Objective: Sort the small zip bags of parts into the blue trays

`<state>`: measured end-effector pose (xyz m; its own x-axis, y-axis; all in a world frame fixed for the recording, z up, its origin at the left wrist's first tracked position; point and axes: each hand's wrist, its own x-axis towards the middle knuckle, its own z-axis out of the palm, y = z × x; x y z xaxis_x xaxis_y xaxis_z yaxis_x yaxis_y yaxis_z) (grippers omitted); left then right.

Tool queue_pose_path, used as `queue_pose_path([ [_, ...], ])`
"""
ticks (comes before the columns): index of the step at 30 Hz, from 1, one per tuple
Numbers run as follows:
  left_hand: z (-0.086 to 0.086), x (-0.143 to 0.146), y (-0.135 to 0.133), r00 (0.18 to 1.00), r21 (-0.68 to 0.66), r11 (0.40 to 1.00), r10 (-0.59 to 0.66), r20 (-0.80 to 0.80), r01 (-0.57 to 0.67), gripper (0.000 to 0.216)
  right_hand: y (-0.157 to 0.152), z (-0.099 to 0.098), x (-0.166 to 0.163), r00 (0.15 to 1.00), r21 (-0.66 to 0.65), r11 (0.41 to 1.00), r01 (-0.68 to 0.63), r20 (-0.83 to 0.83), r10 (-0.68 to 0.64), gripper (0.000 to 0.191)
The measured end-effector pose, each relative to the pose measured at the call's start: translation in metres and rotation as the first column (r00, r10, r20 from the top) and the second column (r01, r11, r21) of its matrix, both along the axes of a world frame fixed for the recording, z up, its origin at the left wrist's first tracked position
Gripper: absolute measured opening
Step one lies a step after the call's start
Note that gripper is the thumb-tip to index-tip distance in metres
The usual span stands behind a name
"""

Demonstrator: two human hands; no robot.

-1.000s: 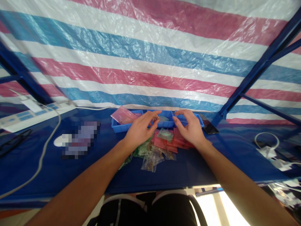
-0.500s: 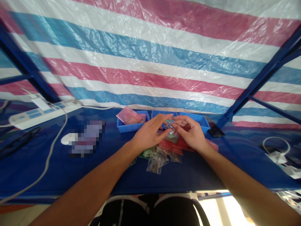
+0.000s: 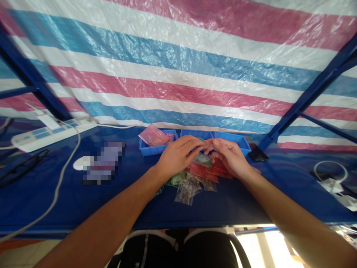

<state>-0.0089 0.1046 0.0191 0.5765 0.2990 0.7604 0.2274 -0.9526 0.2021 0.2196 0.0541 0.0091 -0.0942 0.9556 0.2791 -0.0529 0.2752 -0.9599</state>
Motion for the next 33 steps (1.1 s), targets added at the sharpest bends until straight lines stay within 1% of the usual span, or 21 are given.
queue_pose_path([
  [3, -0.0005, 0.0024, -0.0032, 0.998, -0.024, 1.000, 0.016, 0.063, -0.015, 0.020, -0.0030, 0.0035, -0.0007, 0.999, 0.055, 0.998, -0.005, 0.047, 0.002, 0.032],
  [6, -0.0027, 0.0053, -0.0053, 0.993, -0.090, 0.996, 0.040, 0.114, -0.030, 0.029, -0.0024, 0.0038, -0.0006, 0.991, 0.118, 0.992, 0.051, 0.120, -0.065, 0.028],
  [9, -0.0054, 0.0065, -0.0047, 0.993, -0.168, 0.986, 0.014, 0.118, 0.006, 0.040, 0.0004, 0.0029, 0.0009, 0.978, 0.172, 0.979, 0.111, 0.157, -0.138, 0.024],
  [10, -0.0058, 0.0065, -0.0041, 0.994, -0.186, 0.982, 0.000, 0.105, 0.019, 0.044, 0.0012, 0.0026, 0.0014, 0.979, 0.162, 0.979, 0.122, 0.140, -0.145, 0.024],
  [12, -0.0058, 0.0060, -0.0030, 0.998, -0.190, 0.982, -0.013, 0.054, 0.023, 0.054, 0.0021, 0.0023, 0.0021, 0.990, 0.097, 0.989, 0.113, 0.071, -0.120, 0.026],
  [13, -0.0053, 0.0056, -0.0026, 1.000, -0.168, 0.986, -0.014, 0.027, 0.018, 0.058, 0.0022, 0.0023, 0.0022, 0.995, 0.057, 0.994, 0.093, 0.030, -0.095, 0.027],
  [15, -0.0038, 0.0050, -0.0017, 1.000, -0.082, 0.997, -0.013, -0.008, 0.012, 0.062, 0.0016, 0.0026, 0.0019, 0.999, 0.004, 0.999, 0.041, -0.036, -0.041, 0.029],
  [16, -0.0031, 0.0048, -0.0011, 1.000, -0.031, 0.999, -0.013, -0.013, 0.013, 0.059, 0.0012, 0.0028, 0.0017, 0.998, -0.011, 1.000, 0.021, -0.061, -0.022, 0.030],
  [18, -0.0022, 0.0042, 0.0005, 1.000, 0.051, 0.999, -0.011, 0.003, 0.011, 0.046, 0.0004, 0.0032, 0.0013, 0.995, -0.039, 0.999, -0.005, -0.096, 0.001, 0.038],
  [20, -0.0019, 0.0035, 0.0025, 1.000, 0.089, 0.996, -0.005, 0.025, 0.003, 0.032, 0.0000, 0.0032, 0.0012, 0.994, -0.062, 0.998, -0.014, -0.107, 0.007, 0.050],
  [21, -0.0020, 0.0030, 0.0034, 0.999, 0.095, 0.995, -0.004, 0.033, 0.001, 0.028, 0.0000, 0.0031, 0.0012, 0.994, -0.069, 0.998, -0.015, -0.107, 0.007, 0.053],
  [22, -0.0021, 0.0026, 0.0041, 0.999, 0.097, 0.995, -0.006, 0.036, 0.002, 0.026, 0.0000, 0.0029, 0.0011, 0.994, -0.071, 0.997, -0.013, -0.108, 0.005, 0.052],
  [25, -0.0025, 0.0024, 0.0043, 0.999, 0.089, 0.996, 0.000, 0.051, -0.004, 0.024, -0.0008, 0.0033, 0.0009, 0.993, -0.068, 0.998, -0.009, -0.119, 0.001, 0.034],
  [29, -0.0035, 0.0036, 0.0008, 0.995, 0.040, 0.998, 0.040, 0.087, -0.044, 0.024, -0.0042, 0.0067, 0.0001, 0.993, -0.041, 0.998, -0.046, -0.107, 0.041, 0.034],
  [33, -0.0034, 0.0032, -0.0026, 0.994, -0.049, 0.995, 0.084, 0.063, -0.081, 0.037, -0.0055, 0.0082, -0.0004, 1.000, -0.008, 1.000, 0.023, 0.021, -0.023, 0.031],
])
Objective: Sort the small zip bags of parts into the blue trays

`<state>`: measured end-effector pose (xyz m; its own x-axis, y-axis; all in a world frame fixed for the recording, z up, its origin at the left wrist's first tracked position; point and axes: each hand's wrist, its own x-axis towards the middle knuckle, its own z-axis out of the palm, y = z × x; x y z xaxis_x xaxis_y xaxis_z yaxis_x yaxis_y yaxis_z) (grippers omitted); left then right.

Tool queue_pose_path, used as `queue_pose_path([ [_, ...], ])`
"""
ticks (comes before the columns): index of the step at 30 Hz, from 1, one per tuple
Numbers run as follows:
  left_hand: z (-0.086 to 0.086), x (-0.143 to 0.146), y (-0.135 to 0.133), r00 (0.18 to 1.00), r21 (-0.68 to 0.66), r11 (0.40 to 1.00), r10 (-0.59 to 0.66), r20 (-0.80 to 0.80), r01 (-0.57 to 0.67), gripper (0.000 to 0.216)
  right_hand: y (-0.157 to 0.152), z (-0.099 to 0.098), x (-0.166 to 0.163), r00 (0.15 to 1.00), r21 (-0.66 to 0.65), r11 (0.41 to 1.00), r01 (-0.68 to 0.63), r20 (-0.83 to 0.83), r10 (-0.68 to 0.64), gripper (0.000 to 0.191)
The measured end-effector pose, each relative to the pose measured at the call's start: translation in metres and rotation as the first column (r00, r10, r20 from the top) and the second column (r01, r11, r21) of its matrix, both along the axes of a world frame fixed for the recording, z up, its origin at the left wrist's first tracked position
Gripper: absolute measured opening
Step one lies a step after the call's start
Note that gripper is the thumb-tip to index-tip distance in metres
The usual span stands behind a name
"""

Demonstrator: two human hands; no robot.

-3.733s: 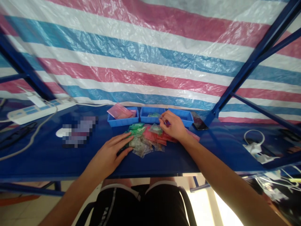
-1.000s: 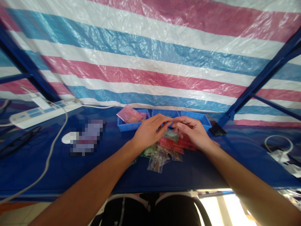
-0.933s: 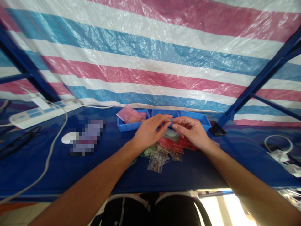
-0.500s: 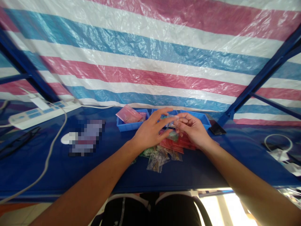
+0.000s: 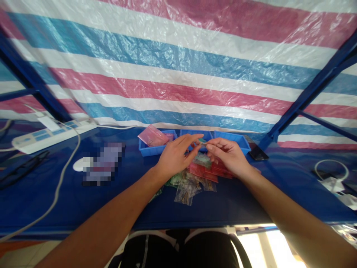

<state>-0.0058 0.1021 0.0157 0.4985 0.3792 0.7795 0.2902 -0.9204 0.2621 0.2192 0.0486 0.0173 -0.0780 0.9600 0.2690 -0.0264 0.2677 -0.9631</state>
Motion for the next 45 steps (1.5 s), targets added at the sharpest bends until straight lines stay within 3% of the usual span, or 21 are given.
queue_pose_path([
  [3, 0.002, 0.000, -0.001, 0.999, -0.029, 0.999, -0.032, -0.035, 0.031, 0.052, 0.002, -0.003, 0.002, 0.999, -0.008, 0.999, 0.037, 0.023, -0.037, 0.032],
  [6, 0.004, 0.000, -0.001, 0.992, 0.049, 0.994, -0.098, -0.074, 0.102, 0.060, 0.005, -0.007, 0.004, 0.999, -0.024, 0.999, 0.036, -0.034, -0.037, 0.031],
  [9, 0.002, 0.000, 0.001, 0.985, 0.107, 0.984, -0.130, -0.116, 0.143, 0.045, 0.006, -0.008, 0.005, 0.995, -0.061, 0.998, 0.015, -0.102, -0.022, 0.031],
  [12, 0.000, -0.001, 0.004, 0.989, 0.145, 0.981, -0.115, -0.094, 0.128, 0.026, 0.005, -0.007, 0.003, 0.992, -0.105, 0.995, -0.002, -0.122, -0.011, 0.036],
  [20, 0.002, -0.002, 0.001, 0.999, 0.086, 0.995, -0.041, -0.006, 0.042, 0.021, 0.004, -0.004, 0.000, 0.994, -0.054, 0.998, 0.014, -0.107, -0.019, 0.033],
  [32, -0.001, -0.002, -0.004, 0.996, 0.058, 0.998, 0.019, -0.086, -0.014, 0.033, -0.003, 0.003, -0.001, 0.993, 0.017, 0.999, 0.037, 0.113, -0.039, 0.041],
  [40, 0.000, -0.001, -0.008, 0.992, 0.081, 0.996, 0.040, -0.117, -0.030, 0.044, -0.001, 0.000, -0.002, 0.990, -0.002, 0.999, 0.040, 0.135, -0.039, 0.043],
  [45, 0.000, -0.002, -0.007, 0.990, 0.107, 0.994, -0.007, -0.142, 0.022, 0.045, 0.000, -0.003, 0.001, 0.992, 0.015, 1.000, 0.020, 0.121, -0.022, 0.042],
])
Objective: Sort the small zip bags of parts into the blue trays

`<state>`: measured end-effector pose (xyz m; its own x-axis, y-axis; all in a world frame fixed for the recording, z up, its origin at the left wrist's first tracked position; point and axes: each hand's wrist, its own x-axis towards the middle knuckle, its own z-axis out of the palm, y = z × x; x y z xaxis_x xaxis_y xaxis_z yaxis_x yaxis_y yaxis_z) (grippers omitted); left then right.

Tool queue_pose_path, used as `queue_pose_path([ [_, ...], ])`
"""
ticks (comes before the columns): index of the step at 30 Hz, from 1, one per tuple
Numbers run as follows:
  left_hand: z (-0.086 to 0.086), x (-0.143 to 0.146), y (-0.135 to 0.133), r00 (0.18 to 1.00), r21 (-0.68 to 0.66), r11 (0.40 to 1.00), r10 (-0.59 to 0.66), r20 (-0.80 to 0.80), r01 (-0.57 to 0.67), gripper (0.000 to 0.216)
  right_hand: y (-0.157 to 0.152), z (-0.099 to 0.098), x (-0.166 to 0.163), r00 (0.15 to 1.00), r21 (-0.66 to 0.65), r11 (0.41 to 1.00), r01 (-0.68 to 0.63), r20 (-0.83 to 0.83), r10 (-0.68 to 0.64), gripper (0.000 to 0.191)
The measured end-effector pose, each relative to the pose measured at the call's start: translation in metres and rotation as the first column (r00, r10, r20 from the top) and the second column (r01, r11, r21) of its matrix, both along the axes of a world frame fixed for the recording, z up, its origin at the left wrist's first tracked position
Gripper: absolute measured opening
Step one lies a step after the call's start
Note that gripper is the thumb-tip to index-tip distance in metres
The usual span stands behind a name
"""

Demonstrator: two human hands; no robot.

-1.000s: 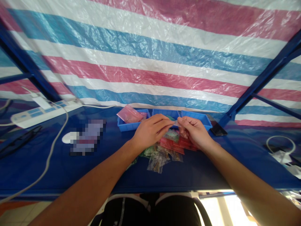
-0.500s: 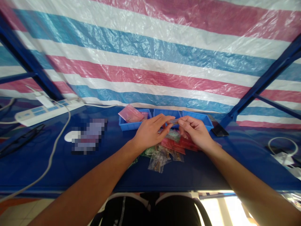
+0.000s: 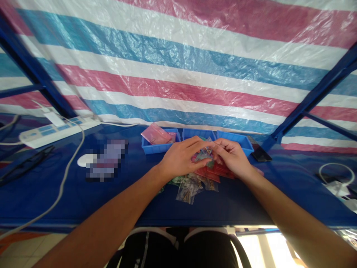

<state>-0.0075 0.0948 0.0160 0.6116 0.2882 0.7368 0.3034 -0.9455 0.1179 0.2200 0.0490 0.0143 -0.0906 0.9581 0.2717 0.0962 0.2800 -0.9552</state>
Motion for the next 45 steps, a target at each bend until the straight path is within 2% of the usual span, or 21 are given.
queue_pose_path([
  [15, -0.002, 0.001, 0.000, 0.997, -0.013, 1.000, 0.012, -0.081, -0.013, 0.035, -0.001, -0.002, 0.000, 0.999, -0.011, 0.999, -0.033, 0.030, 0.034, 0.042],
  [21, 0.005, 0.001, -0.008, 0.986, -0.055, 0.998, 0.021, -0.163, -0.030, 0.029, -0.004, -0.004, 0.001, 0.986, 0.026, 0.998, -0.056, 0.159, 0.052, 0.038],
  [26, 0.002, 0.001, -0.010, 0.985, -0.061, 0.998, 0.012, -0.174, -0.023, 0.026, -0.007, -0.007, 0.001, 0.957, 0.042, 0.996, -0.083, 0.283, 0.067, 0.033],
  [35, 0.003, 0.002, -0.002, 0.998, -0.045, 0.997, -0.064, -0.020, 0.063, 0.034, 0.001, -0.009, 0.000, 0.999, -0.013, 0.999, -0.044, 0.016, 0.044, 0.035],
  [40, 0.003, 0.001, 0.001, 0.998, -0.015, 0.998, -0.056, 0.003, 0.056, 0.038, 0.004, -0.014, 0.002, 0.989, -0.091, 0.995, -0.038, -0.147, 0.024, 0.032],
  [45, 0.003, 0.001, 0.001, 0.998, 0.022, 0.998, -0.062, 0.031, 0.061, 0.037, 0.004, -0.011, 0.000, 0.974, -0.139, 0.988, -0.071, -0.222, 0.039, 0.037],
])
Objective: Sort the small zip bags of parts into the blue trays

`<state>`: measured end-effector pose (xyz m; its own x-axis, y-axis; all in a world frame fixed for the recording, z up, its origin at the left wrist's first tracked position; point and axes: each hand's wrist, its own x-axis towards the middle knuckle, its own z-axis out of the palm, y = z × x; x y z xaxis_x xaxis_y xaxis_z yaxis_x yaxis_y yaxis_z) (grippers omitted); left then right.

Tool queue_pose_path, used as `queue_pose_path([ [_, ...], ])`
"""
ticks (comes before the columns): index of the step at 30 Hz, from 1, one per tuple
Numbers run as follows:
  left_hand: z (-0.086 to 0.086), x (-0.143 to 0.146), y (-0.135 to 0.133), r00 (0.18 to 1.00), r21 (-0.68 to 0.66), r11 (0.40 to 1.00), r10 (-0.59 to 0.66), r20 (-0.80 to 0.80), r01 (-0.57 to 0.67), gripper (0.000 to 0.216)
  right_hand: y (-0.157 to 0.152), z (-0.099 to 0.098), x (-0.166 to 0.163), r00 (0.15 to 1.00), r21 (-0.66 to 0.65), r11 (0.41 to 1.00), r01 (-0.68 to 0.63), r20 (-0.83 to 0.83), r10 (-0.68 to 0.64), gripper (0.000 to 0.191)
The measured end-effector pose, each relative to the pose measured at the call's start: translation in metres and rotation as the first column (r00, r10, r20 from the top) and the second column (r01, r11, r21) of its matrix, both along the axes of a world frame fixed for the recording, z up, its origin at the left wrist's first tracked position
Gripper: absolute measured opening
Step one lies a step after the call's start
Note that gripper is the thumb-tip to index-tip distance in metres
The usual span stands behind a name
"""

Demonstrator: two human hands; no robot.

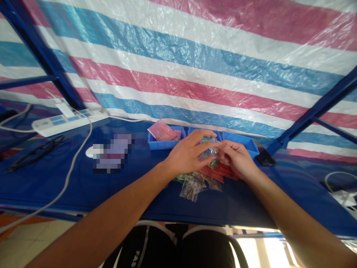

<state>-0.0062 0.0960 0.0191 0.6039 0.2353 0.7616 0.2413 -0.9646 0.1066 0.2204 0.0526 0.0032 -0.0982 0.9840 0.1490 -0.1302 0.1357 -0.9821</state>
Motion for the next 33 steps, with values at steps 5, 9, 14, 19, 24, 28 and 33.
queue_pose_path([
  [5, -0.001, 0.001, 0.002, 1.000, 0.035, 0.999, -0.024, 0.018, 0.023, 0.025, -0.001, 0.004, -0.003, 0.999, -0.011, 1.000, -0.009, -0.034, 0.009, 0.042],
  [9, -0.002, 0.001, 0.003, 1.000, 0.059, 0.998, -0.019, 0.023, 0.018, 0.015, -0.001, 0.004, -0.004, 1.000, -0.003, 1.000, -0.017, -0.018, 0.017, 0.042],
  [14, -0.003, 0.002, 0.002, 0.999, 0.031, 0.999, -0.037, 0.009, 0.036, 0.013, -0.001, 0.003, -0.005, 1.000, 0.004, 1.000, -0.011, 0.008, 0.010, 0.039],
  [19, -0.001, 0.001, -0.002, 0.999, -0.020, 1.000, 0.003, 0.037, -0.002, 0.015, -0.002, 0.004, -0.005, 0.997, 0.069, 0.997, 0.028, 0.068, -0.033, 0.033],
  [24, 0.000, 0.001, -0.007, 0.996, -0.072, 0.994, 0.089, 0.005, -0.088, 0.020, -0.007, 0.008, -0.005, 0.986, 0.115, 0.993, 0.014, 0.164, -0.033, 0.034],
  [28, -0.003, 0.001, -0.008, 0.995, -0.113, 0.989, 0.100, 0.001, -0.099, 0.022, -0.008, 0.009, -0.006, 0.975, 0.133, 0.991, -0.030, 0.221, 0.000, 0.034],
  [33, -0.004, 0.001, -0.008, 0.992, -0.134, 0.983, 0.121, -0.035, -0.125, 0.025, -0.009, 0.011, -0.007, 0.971, 0.152, 0.988, -0.037, 0.240, -0.001, 0.034],
])
